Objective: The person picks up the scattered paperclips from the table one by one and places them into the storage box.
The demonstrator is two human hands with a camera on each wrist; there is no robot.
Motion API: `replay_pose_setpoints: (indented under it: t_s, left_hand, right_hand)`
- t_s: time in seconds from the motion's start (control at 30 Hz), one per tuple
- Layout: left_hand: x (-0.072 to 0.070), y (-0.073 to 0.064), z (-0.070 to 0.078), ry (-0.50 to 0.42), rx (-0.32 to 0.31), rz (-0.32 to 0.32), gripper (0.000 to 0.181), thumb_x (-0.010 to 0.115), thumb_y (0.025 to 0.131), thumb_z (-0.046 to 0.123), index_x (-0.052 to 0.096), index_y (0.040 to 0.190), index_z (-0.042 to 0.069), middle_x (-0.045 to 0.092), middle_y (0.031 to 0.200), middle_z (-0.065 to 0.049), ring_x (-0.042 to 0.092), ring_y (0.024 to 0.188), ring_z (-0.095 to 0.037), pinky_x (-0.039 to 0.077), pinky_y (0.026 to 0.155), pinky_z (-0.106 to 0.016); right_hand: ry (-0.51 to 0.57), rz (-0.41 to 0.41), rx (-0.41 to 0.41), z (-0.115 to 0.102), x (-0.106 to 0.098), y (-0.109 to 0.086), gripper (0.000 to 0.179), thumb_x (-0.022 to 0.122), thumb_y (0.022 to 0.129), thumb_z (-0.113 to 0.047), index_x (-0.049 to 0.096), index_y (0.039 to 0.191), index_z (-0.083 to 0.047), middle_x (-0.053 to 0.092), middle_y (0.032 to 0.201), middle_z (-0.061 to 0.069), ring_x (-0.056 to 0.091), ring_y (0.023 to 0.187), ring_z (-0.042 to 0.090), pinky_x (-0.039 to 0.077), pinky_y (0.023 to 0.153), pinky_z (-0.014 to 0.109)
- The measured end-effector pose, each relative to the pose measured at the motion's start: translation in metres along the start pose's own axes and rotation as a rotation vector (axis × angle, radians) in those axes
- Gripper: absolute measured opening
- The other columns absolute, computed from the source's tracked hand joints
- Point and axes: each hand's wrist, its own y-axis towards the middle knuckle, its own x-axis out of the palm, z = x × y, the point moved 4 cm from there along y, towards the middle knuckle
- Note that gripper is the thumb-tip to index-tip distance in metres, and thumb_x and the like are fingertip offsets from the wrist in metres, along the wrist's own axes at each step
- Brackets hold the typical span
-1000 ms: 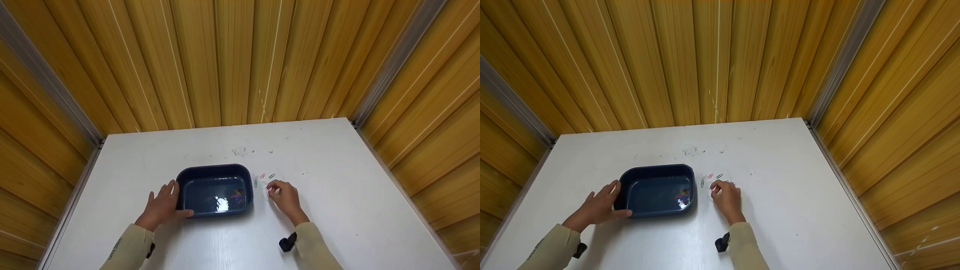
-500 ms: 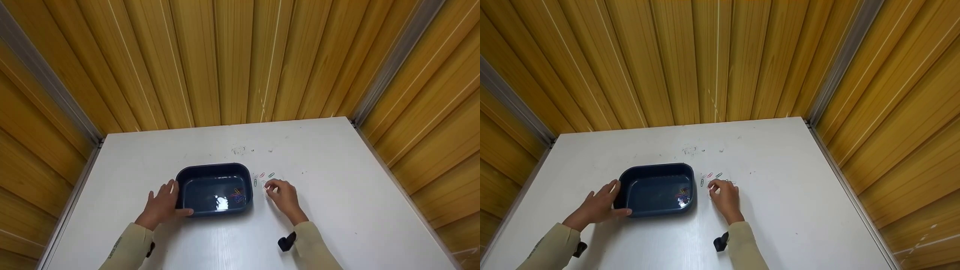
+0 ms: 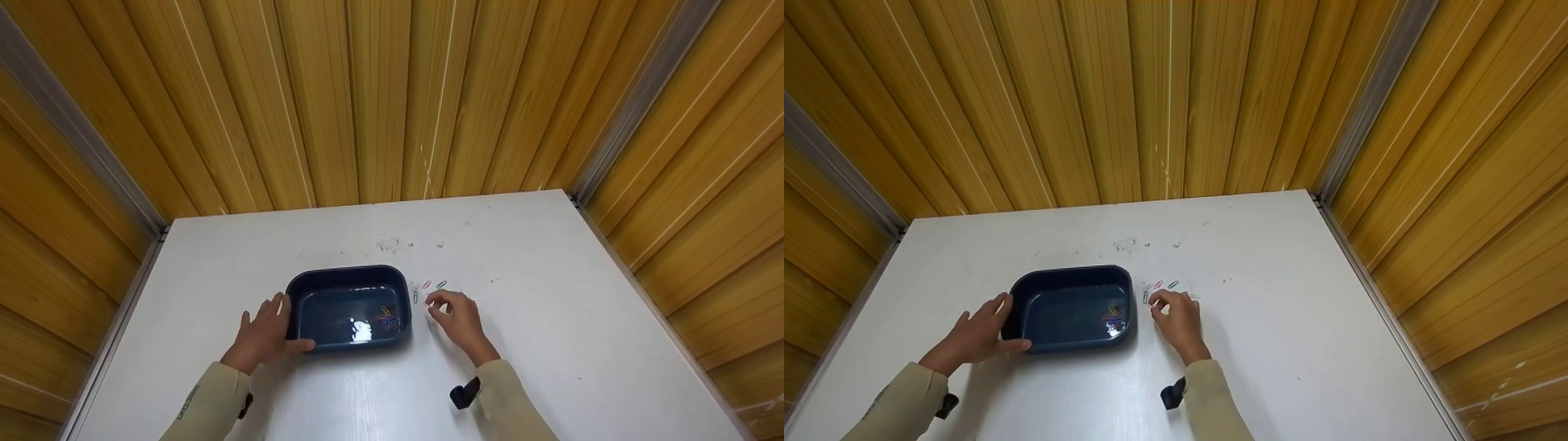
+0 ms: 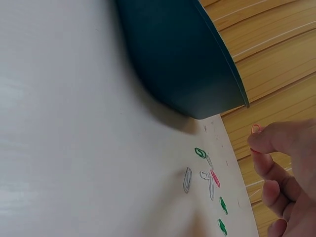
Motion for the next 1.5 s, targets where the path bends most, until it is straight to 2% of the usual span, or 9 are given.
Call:
replay_pose_setpoints:
  t_s: [0.37,0.67,0.8,0.9,1.03,1.27,1.4,1.5]
  left_hand:
    - [0.0,0.0,0.0,-0.003,-0.004,0.002,0.11,0.075,0.076,0.055,0.022,0.15,-0.006,0.021,0.157,-0.027,0.021,0.144,-0.048,0.011,0.109,-0.074]
    - [0.0,0.001,-0.001,0.032,0.005,0.045,0.109,0.074,0.076,0.058,0.025,0.149,-0.006,0.025,0.156,-0.027,0.026,0.142,-0.047,0.016,0.108,-0.074]
    - [0.0,0.0,0.0,0.047,0.005,0.057,0.109,0.073,0.075,0.06,0.026,0.149,-0.005,0.026,0.155,-0.027,0.028,0.141,-0.047,0.018,0.108,-0.073]
    - [-0.001,-0.003,0.0,0.065,0.003,0.071,0.109,0.073,0.074,0.061,0.028,0.149,-0.005,0.028,0.154,-0.027,0.03,0.14,-0.047,0.02,0.107,-0.074]
    - [-0.001,-0.006,0.001,0.066,-0.004,0.076,0.108,0.073,0.074,0.062,0.029,0.148,-0.004,0.029,0.154,-0.027,0.03,0.139,-0.048,0.02,0.106,-0.074]
    - [-0.002,-0.008,-0.001,0.062,-0.01,0.09,0.109,0.072,0.074,0.063,0.028,0.149,-0.003,0.03,0.153,-0.027,0.03,0.138,-0.051,0.021,0.105,-0.075]
    - [0.0,-0.007,0.0,0.044,-0.024,0.075,0.109,0.072,0.074,0.063,0.027,0.15,-0.001,0.029,0.155,-0.026,0.028,0.14,-0.051,0.019,0.107,-0.074]
    - [0.001,-0.006,0.0,0.026,-0.038,0.064,0.108,0.071,0.075,0.062,0.026,0.151,0.0,0.027,0.156,-0.026,0.026,0.141,-0.05,0.017,0.109,-0.073]
  right_hand:
    - [0.052,0.004,-0.038,-0.008,0.003,0.003,0.015,0.072,0.083,-0.005,0.071,0.087,-0.019,0.066,0.076,-0.007,0.055,0.075,0.018,0.04,0.069,0.023]
    - [0.103,-0.007,-0.107,-0.018,0.005,0.007,0.012,0.071,0.083,-0.003,0.072,0.088,-0.014,0.069,0.079,-0.002,0.059,0.078,0.023,0.044,0.068,0.027]
    - [0.116,-0.012,-0.129,-0.02,0.006,0.007,0.009,0.072,0.084,-0.006,0.072,0.089,-0.014,0.07,0.08,0.001,0.06,0.077,0.019,0.045,0.068,0.024]
    - [0.128,-0.014,-0.143,-0.022,0.008,0.007,0.009,0.072,0.084,-0.007,0.073,0.089,-0.015,0.07,0.08,0.0,0.058,0.076,0.011,0.045,0.068,0.023]
    - [0.133,-0.015,-0.176,-0.027,0.01,0.007,0.01,0.072,0.084,-0.006,0.073,0.088,-0.015,0.07,0.081,-0.003,0.057,0.076,0.009,0.046,0.068,0.023]
    - [0.137,-0.043,-0.168,-0.033,0.015,0.009,0.008,0.072,0.085,-0.009,0.073,0.088,-0.017,0.069,0.085,-0.005,0.058,0.08,0.011,0.046,0.07,0.023]
    - [0.143,-0.049,-0.161,-0.036,0.018,0.01,0.009,0.072,0.085,-0.009,0.073,0.088,-0.018,0.069,0.084,-0.006,0.056,0.08,0.01,0.045,0.071,0.023]
    - [0.161,-0.058,-0.157,-0.039,0.022,0.013,0.01,0.073,0.084,-0.007,0.073,0.088,-0.017,0.069,0.082,-0.004,0.057,0.08,0.015,0.046,0.071,0.025]
